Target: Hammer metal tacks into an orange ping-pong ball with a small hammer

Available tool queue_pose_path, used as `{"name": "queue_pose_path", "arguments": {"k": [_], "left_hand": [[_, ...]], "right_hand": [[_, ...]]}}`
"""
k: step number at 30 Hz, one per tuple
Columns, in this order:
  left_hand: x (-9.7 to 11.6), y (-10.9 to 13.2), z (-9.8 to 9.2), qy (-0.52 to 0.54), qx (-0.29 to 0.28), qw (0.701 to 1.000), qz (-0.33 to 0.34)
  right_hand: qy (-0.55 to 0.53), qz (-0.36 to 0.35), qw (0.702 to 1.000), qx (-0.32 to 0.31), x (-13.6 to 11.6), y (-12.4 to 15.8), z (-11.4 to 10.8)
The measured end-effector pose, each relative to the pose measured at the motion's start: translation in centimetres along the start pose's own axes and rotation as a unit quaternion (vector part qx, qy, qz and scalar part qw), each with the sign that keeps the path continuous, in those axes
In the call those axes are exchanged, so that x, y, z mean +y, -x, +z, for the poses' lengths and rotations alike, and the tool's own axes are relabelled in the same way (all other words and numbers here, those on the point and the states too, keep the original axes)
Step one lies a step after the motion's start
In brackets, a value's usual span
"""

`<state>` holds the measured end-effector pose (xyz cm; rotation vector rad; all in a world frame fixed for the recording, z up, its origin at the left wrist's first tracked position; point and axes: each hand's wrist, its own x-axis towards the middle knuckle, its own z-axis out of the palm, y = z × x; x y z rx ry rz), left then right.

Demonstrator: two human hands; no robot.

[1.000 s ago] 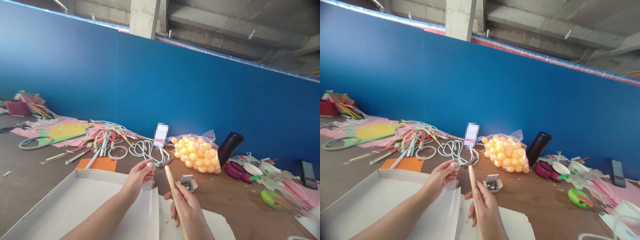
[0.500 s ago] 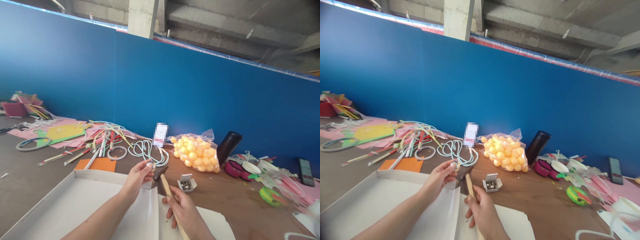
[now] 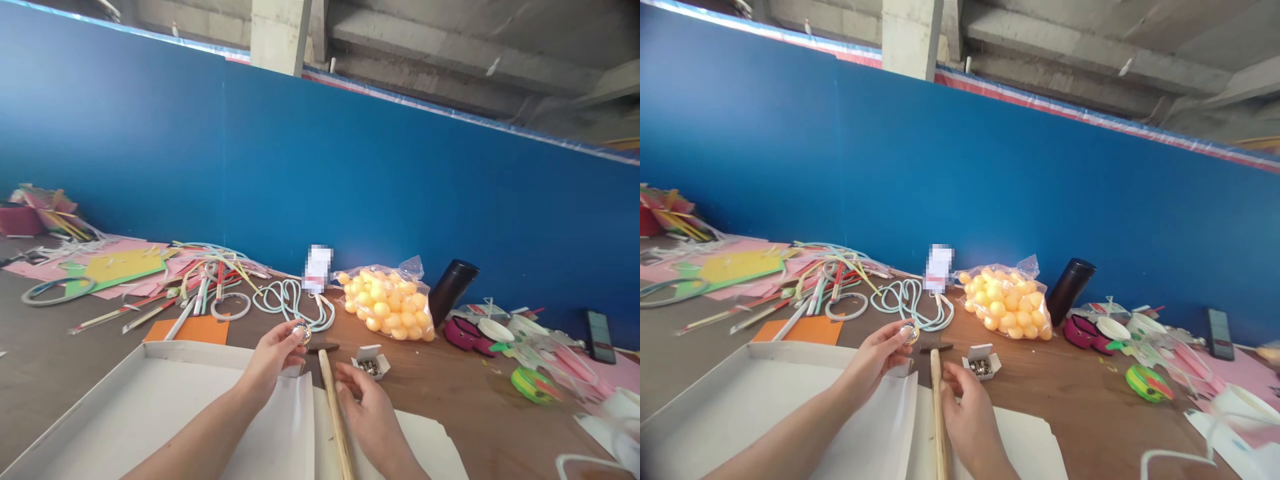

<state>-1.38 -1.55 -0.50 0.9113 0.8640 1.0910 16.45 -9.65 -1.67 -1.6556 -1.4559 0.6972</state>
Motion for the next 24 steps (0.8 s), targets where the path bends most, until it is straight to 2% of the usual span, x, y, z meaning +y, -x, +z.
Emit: {"name": "queue_pose_path", "arguments": {"k": [4, 8, 11, 15, 24], "left_hand": [[0.3, 0.2, 0.2, -0.006, -0.004, 1.000, -0.005], [0.3, 0.3, 0.2, -0.015, -0.004, 1.000, -0.012], [0.3, 0.4, 0.3, -0.023, -0.008, 1.000, -0.012], [0.6, 0.8, 0.6, -0.031, -0.006, 0.999, -0.013], [0.9, 1.1, 1.1, -0.046, -0.009, 0.999, -0.017]], "right_hand": [[0.019, -0.019, 0.998, 0.061, -0.1, -0.7, -1.1], [0.046, 0.010, 0.986, 0.161, 0.8, -2.3, -3.8], [0.081, 0.028, 0.976, 0.199, 1.9, -3.3, -5.2], [0.150, 0.048, 0.972, 0.176, 2.5, -3.6, -5.1], [0.275, 0.091, 0.949, 0.124, 1.7, -3.4, -4.0]]}}
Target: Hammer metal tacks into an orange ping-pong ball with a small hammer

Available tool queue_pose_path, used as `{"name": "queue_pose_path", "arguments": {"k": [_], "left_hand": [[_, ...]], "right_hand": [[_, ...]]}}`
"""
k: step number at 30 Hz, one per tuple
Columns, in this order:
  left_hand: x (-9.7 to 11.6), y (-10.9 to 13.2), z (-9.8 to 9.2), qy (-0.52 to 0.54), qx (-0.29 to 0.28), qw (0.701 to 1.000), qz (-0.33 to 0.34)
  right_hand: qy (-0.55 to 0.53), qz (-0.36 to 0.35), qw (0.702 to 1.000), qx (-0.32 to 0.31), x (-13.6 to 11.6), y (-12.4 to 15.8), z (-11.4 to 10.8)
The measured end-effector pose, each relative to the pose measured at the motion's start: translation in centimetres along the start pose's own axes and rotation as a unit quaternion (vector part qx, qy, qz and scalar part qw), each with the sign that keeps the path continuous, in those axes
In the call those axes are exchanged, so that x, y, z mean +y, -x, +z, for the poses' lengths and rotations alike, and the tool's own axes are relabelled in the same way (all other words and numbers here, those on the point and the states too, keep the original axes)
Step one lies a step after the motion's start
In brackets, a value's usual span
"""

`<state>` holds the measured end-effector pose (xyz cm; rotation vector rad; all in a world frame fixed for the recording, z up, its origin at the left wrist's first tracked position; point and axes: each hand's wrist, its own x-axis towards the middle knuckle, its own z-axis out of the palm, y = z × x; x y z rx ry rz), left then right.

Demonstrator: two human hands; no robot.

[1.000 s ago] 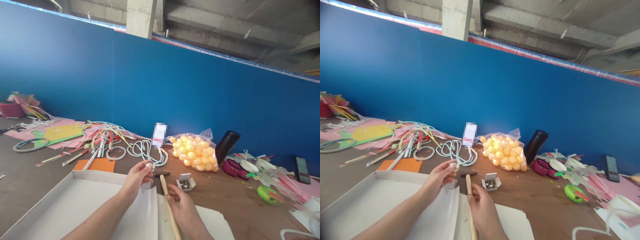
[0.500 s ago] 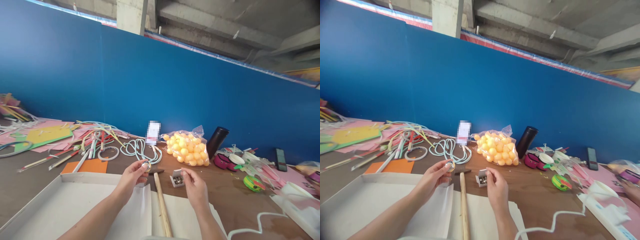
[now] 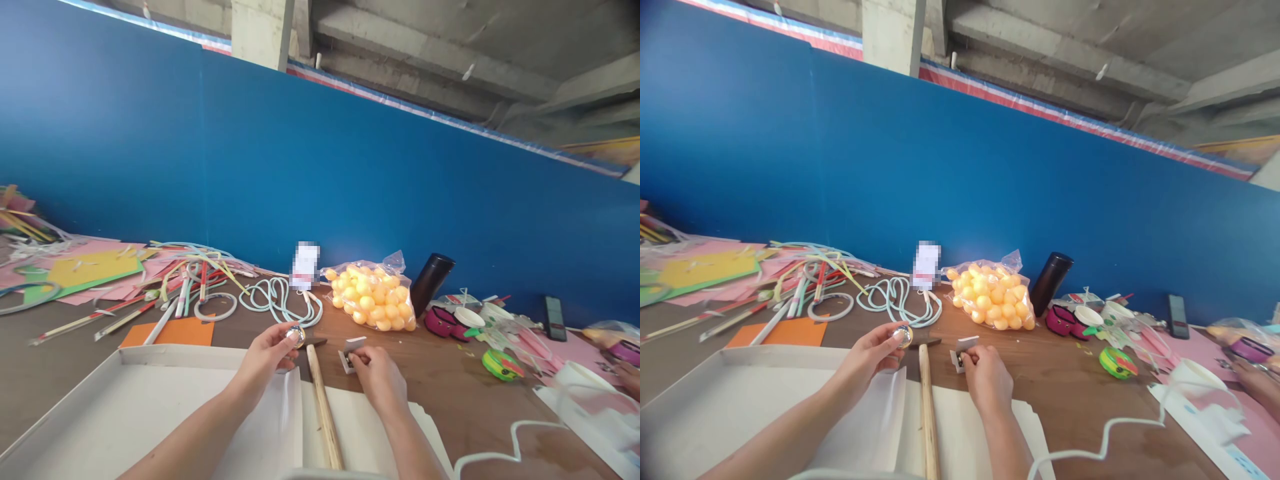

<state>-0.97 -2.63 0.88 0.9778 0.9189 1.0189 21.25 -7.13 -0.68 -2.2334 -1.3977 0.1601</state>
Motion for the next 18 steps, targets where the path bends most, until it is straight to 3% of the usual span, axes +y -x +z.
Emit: {"name": "queue_pose_path", "arguments": {"k": [6, 9, 18], "left_hand": [[-0.4, -0.2, -0.1, -0.028, -0.023, 0.999, 0.002], [-0.6, -0.4, 0.0, -0.040, -0.008, 0.999, 0.007], [-0.5, -0.4, 0.0, -0.045, -0.018, 0.999, 0.009]], "right_hand": [[0.024, 0.004, 0.999, -0.022, 0.1, -0.8, 0.1], [0.026, 0.003, 0.999, -0.027, 0.3, -1.1, 0.3], [-0.012, -0.005, 1.000, 0.002, 0.3, -0.8, 0.5]]}}
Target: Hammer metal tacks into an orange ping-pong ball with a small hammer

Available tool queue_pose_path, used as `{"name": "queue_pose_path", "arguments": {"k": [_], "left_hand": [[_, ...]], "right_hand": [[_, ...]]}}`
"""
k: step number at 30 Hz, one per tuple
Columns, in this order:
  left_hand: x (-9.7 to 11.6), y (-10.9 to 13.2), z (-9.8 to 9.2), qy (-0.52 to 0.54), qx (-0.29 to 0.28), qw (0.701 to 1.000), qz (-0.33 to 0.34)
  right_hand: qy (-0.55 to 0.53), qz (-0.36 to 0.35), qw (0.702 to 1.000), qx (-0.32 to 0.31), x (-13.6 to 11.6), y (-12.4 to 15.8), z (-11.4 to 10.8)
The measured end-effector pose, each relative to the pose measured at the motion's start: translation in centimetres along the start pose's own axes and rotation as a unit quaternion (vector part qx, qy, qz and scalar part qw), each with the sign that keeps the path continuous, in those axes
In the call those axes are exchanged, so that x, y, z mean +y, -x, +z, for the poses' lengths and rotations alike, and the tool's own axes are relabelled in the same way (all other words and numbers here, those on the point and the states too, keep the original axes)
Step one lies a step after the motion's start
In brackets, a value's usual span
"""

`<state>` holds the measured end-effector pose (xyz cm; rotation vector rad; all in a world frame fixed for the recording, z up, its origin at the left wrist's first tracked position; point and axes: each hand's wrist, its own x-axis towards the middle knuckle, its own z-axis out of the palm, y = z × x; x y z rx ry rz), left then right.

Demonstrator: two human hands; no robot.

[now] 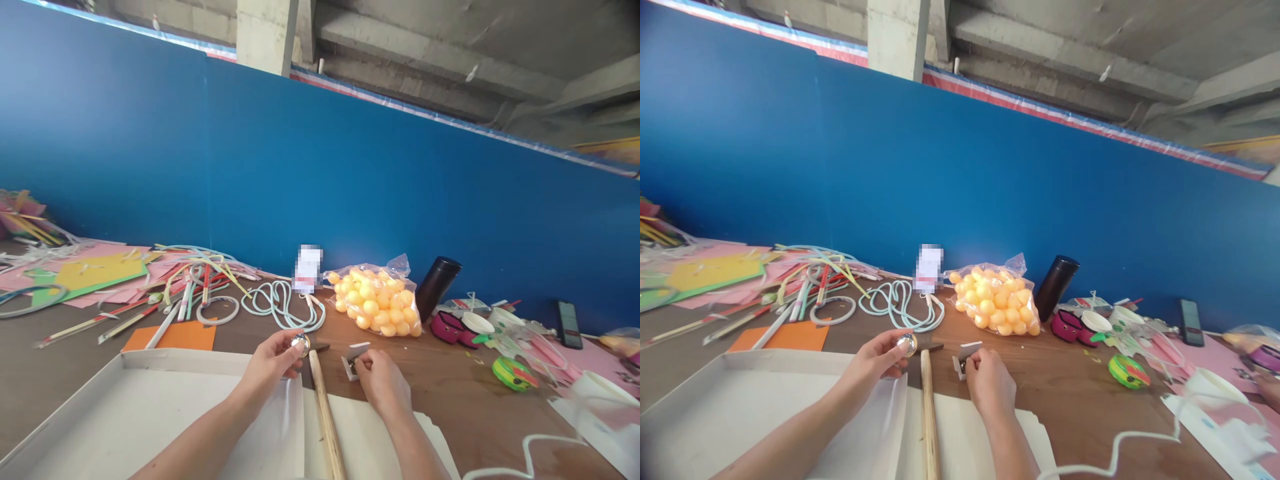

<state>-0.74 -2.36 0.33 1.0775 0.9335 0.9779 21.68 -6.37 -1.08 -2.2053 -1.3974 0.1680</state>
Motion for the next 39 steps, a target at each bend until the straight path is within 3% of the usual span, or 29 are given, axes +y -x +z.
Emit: {"name": "queue_pose_path", "arguments": {"k": [6, 9, 12, 19, 22, 26, 39], "left_hand": [[0.0, 0.0, -0.1, 0.038, 0.009, 0.999, -0.009], [0.1, 0.2, -0.1, 0.078, -0.023, 0.997, -0.012], [0.3, 0.4, -0.2, 0.099, -0.049, 0.994, -0.016], [0.1, 0.5, 0.2, 0.111, -0.078, 0.991, -0.021], [0.1, 0.6, 0.5, 0.111, -0.085, 0.990, -0.024], [0.4, 0.9, 0.8, 0.109, -0.102, 0.988, -0.033], [-0.7, 0.6, 0.7, 0.103, -0.115, 0.987, -0.035]], "right_hand": [[-0.134, -0.004, 0.991, 0.030, -0.2, 0.3, -1.0], [-0.243, -0.008, 0.970, 0.011, -0.5, 0.8, -1.5], [-0.358, -0.003, 0.933, -0.040, -1.1, 1.6, -1.6], [-0.561, 0.011, 0.810, -0.168, -3.7, 3.4, -1.4], [-0.602, 0.026, 0.772, -0.203, -4.3, 3.9, -1.2], [-0.629, 0.039, 0.742, -0.230, -4.4, 4.2, -0.9], [-0.666, 0.092, 0.704, -0.229, -4.6, 4.2, -0.8]]}}
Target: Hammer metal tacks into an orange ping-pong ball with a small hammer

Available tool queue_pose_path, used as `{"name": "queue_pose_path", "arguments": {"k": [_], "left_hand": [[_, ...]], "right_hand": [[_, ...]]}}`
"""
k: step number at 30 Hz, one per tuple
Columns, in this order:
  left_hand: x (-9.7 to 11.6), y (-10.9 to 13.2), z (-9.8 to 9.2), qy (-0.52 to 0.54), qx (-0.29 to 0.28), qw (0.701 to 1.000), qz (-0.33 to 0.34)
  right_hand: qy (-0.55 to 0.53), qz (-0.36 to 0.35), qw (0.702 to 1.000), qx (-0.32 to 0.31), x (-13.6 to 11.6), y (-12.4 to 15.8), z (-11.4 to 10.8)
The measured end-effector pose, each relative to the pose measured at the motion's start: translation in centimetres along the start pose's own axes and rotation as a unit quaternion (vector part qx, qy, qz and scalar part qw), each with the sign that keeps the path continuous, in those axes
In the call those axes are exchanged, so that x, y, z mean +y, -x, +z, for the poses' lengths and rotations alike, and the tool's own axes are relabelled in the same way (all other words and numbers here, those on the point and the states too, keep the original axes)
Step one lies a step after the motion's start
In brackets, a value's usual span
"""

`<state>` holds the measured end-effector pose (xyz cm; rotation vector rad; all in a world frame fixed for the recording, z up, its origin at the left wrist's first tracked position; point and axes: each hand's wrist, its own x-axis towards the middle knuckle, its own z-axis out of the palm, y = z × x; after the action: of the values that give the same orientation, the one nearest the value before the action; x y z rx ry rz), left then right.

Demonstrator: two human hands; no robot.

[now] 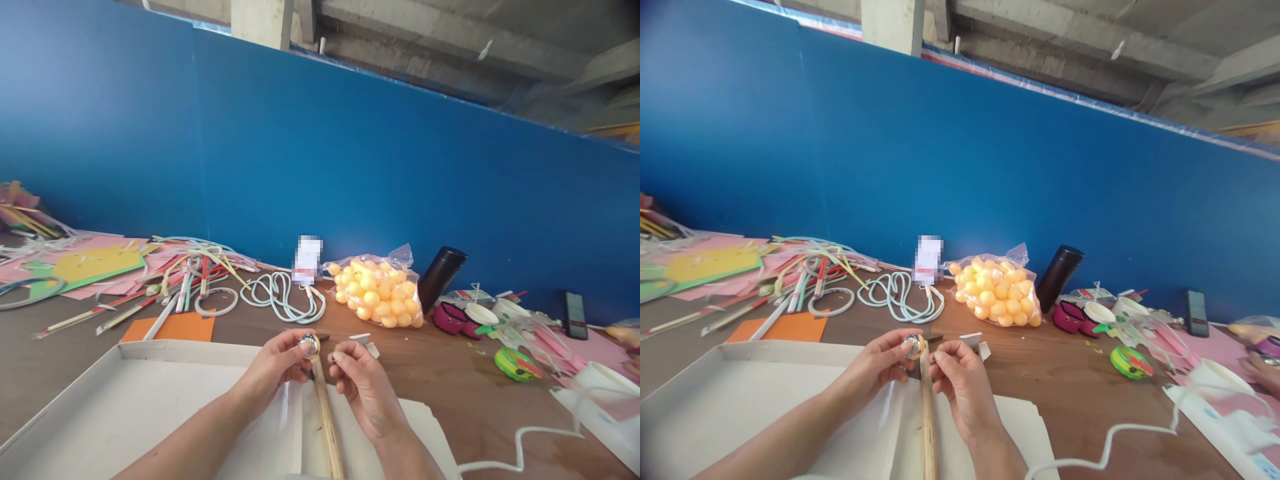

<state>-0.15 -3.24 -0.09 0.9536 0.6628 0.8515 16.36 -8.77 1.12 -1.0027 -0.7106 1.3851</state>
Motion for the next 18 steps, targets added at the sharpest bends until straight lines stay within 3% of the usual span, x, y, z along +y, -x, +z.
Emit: {"name": "queue_pose_path", "arguments": {"k": [18], "left_hand": [[0.0, -0.1, -0.2, 0.048, -0.009, 0.999, -0.010]], "right_hand": [[-0.088, 0.084, 0.993, -0.009, 0.7, -0.3, -1.4]]}}
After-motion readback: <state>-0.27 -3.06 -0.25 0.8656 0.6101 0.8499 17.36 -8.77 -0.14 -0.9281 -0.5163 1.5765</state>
